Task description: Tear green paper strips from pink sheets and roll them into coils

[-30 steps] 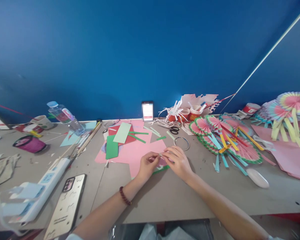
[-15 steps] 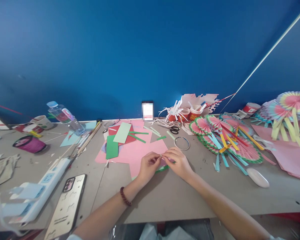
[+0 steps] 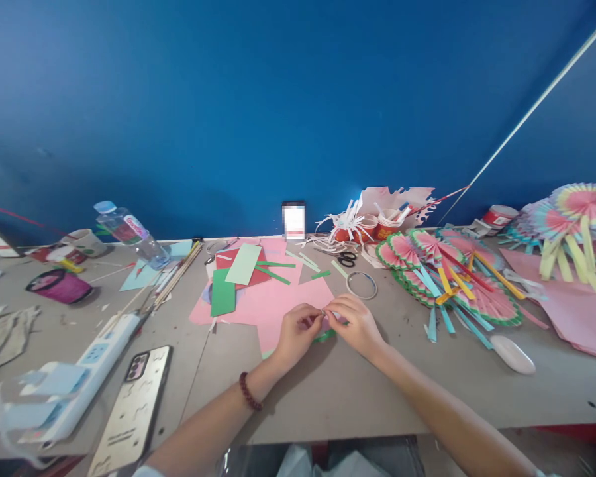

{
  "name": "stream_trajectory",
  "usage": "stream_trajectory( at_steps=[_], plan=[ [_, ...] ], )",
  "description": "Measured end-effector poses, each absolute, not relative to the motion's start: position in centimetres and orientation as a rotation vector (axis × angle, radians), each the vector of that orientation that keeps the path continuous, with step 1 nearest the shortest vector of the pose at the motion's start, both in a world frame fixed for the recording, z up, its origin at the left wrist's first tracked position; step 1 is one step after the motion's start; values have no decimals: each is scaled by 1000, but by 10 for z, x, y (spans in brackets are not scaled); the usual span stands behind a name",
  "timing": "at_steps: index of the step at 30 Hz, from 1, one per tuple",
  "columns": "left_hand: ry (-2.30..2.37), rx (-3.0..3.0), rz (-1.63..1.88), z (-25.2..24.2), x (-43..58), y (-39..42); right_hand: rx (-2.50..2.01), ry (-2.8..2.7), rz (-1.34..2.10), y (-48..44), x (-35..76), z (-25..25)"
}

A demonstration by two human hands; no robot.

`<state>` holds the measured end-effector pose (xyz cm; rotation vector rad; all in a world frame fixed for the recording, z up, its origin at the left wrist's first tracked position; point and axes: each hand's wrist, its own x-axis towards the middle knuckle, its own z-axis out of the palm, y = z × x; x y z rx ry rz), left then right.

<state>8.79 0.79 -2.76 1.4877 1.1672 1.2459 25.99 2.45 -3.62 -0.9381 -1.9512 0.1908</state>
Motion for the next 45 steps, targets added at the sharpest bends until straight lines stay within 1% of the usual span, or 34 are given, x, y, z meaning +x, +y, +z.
stream_trajectory(
  at_steps=[9, 16, 19, 22, 26, 29, 32, 35, 39, 43, 45],
  plan=[
    [1179, 1519, 1246, -34, 87, 10, -907, -1919, 380, 24, 261, -29],
    [1158, 1532, 1239, -32, 88, 8, -919, -1939, 273, 24, 260, -33],
    [1160, 1519, 1243, -33, 89, 9, -998, -1899, 306, 22, 259, -33],
    [1153, 1469, 1259, -35, 90, 11, -1101, -1760, 463, 22, 259, -33],
    [1125, 1301, 1282, -36, 88, 16, -1216, -1377, 804, 29, 263, -35],
    [1109, 1154, 1289, -35, 85, 20, -1218, -1022, 1025, 39, 270, -38],
    [1104, 1057, 1310, -34, 81, 23, -1146, -727, 1125, 50, 279, -38],
    [1108, 1000, 1312, -34, 79, 25, -1073, -570, 1111, 59, 291, -35],
    [1110, 966, 1297, -35, 79, 26, -1011, -426, 990, 73, 313, -24],
    [1100, 978, 1286, -35, 79, 26, -970, -495, 909, 91, 327, -11],
    [1082, 985, 1291, -35, 80, 26, -981, -593, 817, 105, 328, -6]
  ],
)
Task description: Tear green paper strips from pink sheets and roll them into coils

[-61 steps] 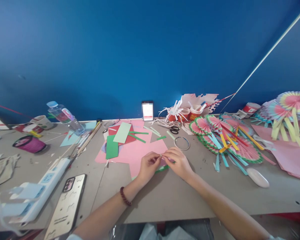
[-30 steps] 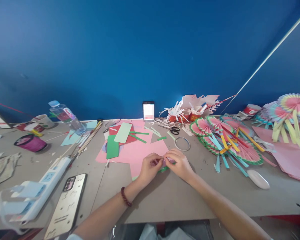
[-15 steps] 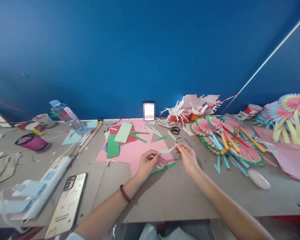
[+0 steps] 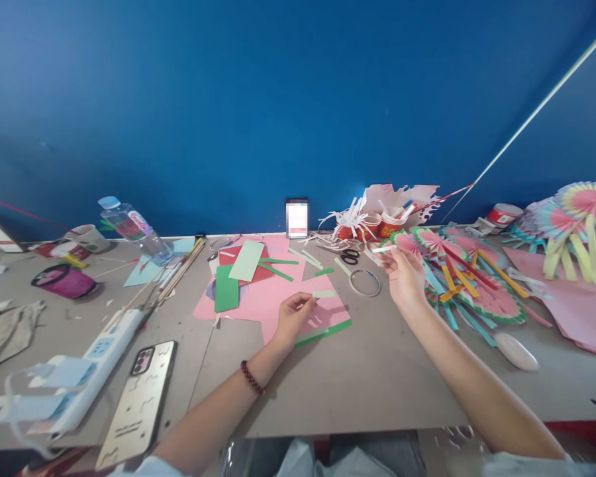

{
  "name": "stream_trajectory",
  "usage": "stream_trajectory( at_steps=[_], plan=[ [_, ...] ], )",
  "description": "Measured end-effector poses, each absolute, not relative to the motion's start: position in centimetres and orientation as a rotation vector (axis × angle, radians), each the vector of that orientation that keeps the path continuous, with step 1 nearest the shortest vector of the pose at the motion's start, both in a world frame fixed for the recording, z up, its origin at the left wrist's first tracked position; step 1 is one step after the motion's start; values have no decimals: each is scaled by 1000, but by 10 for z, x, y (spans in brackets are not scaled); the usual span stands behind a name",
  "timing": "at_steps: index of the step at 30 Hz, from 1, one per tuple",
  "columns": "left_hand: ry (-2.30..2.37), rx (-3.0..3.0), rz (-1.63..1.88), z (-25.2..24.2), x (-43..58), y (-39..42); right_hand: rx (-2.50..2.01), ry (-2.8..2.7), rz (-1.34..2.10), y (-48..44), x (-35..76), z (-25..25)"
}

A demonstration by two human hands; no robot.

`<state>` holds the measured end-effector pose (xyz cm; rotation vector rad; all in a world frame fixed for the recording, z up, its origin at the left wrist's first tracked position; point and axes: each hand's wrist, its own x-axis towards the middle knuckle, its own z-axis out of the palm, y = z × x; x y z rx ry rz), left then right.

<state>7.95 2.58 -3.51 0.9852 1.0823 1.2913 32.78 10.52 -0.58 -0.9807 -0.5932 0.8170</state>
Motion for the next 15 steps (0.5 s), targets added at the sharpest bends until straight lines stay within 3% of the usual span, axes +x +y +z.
stream_trajectory(
  at_steps=[9, 15],
  plan=[
    [1062, 1025, 1278, -34, 80, 25, -1274, -1386, -140, 198, 319, 24],
    [1045, 1032, 1294, -34, 79, 24, -1630, -1774, -221, 233, 310, 23]
  ],
)
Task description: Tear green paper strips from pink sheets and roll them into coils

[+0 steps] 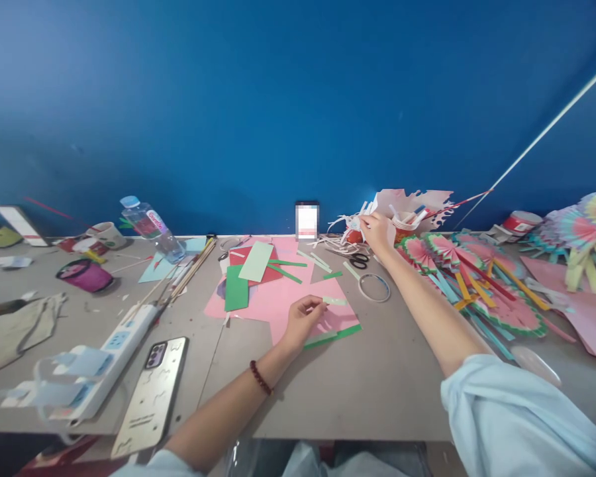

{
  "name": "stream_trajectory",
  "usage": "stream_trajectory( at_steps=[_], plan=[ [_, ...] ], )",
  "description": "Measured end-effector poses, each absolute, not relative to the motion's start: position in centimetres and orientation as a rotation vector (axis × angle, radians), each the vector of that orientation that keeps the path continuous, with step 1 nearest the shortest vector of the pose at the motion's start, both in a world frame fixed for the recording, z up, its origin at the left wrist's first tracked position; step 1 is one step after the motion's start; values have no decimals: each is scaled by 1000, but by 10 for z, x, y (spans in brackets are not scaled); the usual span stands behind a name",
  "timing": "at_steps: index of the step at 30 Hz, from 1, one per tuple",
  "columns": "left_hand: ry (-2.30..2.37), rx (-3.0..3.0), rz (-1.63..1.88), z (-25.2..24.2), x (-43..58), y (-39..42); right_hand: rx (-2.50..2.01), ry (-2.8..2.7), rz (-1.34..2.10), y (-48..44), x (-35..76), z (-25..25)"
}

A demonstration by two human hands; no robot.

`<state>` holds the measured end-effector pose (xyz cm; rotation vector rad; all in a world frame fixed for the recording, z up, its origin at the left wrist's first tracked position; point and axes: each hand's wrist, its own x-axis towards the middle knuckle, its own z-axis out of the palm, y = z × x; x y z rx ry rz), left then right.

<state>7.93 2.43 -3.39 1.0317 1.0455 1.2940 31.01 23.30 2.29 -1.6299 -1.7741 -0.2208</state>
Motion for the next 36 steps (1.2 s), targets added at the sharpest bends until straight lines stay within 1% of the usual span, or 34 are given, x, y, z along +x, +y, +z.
stream_trajectory(
  at_steps=[3, 5, 9, 11, 13, 17, 19, 21, 23, 26, 29, 33, 36],
  plan=[
    [1041, 1031, 1270, -34, 79, 24, -1795, -1826, -172, 235, 309, 19],
    [1041, 1048, 1263, -34, 79, 24, -1820, -1793, -134, 233, 310, 18],
    [1060, 1120, 1267, -33, 80, 23, -1664, -1602, -62, 225, 309, 21],
    [1061, 1165, 1280, -32, 80, 22, -1545, -1504, 31, 214, 305, 24],
    [1055, 1217, 1294, -32, 81, 21, -1461, -1476, 265, 196, 298, 25],
    [1075, 1354, 1288, -31, 81, 19, -1312, -1669, 1210, 142, 280, 22],
    [1093, 1425, 1283, -30, 81, 18, -1252, -1768, 1569, 116, 275, 19],
    [1102, 1490, 1292, -28, 81, 17, -1193, -1849, 1826, 94, 274, 18],
    [1094, 1557, 1302, -28, 80, 16, -1168, -1867, 1973, 79, 276, 18],
    [1047, 1680, 1297, -28, 78, 16, -1132, -1803, 2080, 67, 281, 21],
    [996, 1789, 1305, -29, 76, 15, -1123, -1696, 2105, 62, 286, 23],
    [969, 1906, 1285, -31, 76, 12, -1165, -1653, 2093, 60, 291, 18],
    [1048, 1852, 1285, -34, 77, 12, -1233, -1757, 1999, 58, 294, 12]
  ],
)
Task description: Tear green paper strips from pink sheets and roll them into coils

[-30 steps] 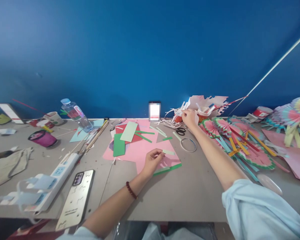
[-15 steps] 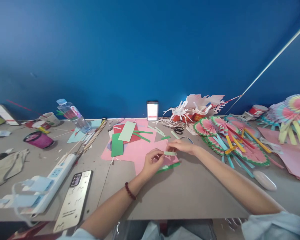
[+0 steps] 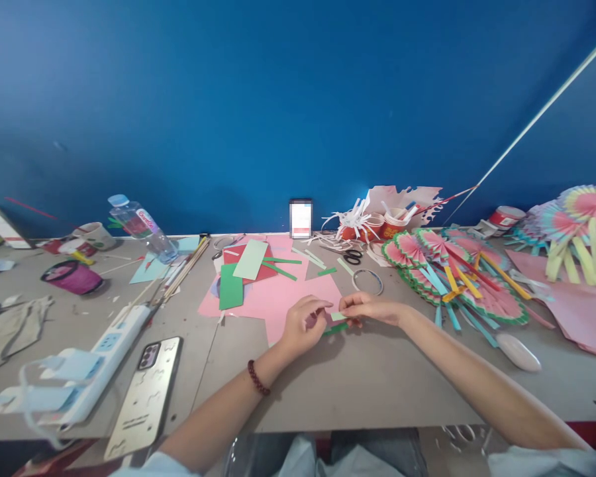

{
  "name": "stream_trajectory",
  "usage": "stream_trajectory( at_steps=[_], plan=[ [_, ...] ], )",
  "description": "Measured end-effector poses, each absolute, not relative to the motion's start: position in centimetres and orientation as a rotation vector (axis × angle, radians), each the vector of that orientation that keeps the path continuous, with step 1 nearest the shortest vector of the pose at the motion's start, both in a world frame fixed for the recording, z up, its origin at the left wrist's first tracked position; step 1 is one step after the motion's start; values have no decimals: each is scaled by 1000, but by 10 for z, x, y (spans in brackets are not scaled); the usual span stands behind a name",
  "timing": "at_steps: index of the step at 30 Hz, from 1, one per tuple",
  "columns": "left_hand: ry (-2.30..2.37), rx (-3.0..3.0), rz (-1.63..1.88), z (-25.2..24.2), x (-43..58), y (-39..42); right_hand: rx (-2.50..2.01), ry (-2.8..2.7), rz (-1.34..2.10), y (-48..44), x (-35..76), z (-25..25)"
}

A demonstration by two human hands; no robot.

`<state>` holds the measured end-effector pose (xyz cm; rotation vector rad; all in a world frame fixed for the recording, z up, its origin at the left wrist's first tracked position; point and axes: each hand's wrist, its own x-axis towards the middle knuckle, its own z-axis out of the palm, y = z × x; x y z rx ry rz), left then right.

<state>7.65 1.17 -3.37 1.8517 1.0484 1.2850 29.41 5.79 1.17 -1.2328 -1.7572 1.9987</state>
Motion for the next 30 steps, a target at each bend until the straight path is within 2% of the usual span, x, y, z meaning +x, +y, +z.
stream_trajectory(
  at_steps=[3, 7, 14, 30],
  plan=[
    [1205, 1768, 1249, -39, 76, 17, -1306, -1949, 1803, 56, 297, 4],
    [1334, 1958, 1099, -49, 73, 27, -1357, -2172, 1522, 57, 297, -6],
    [1416, 2247, 926, -58, 75, 22, -1471, -2343, 1284, 63, 287, -14],
    [1429, 2185, 900, -69, 75, 24, -1585, -2400, 1130, 57, 279, -17]
  ],
)
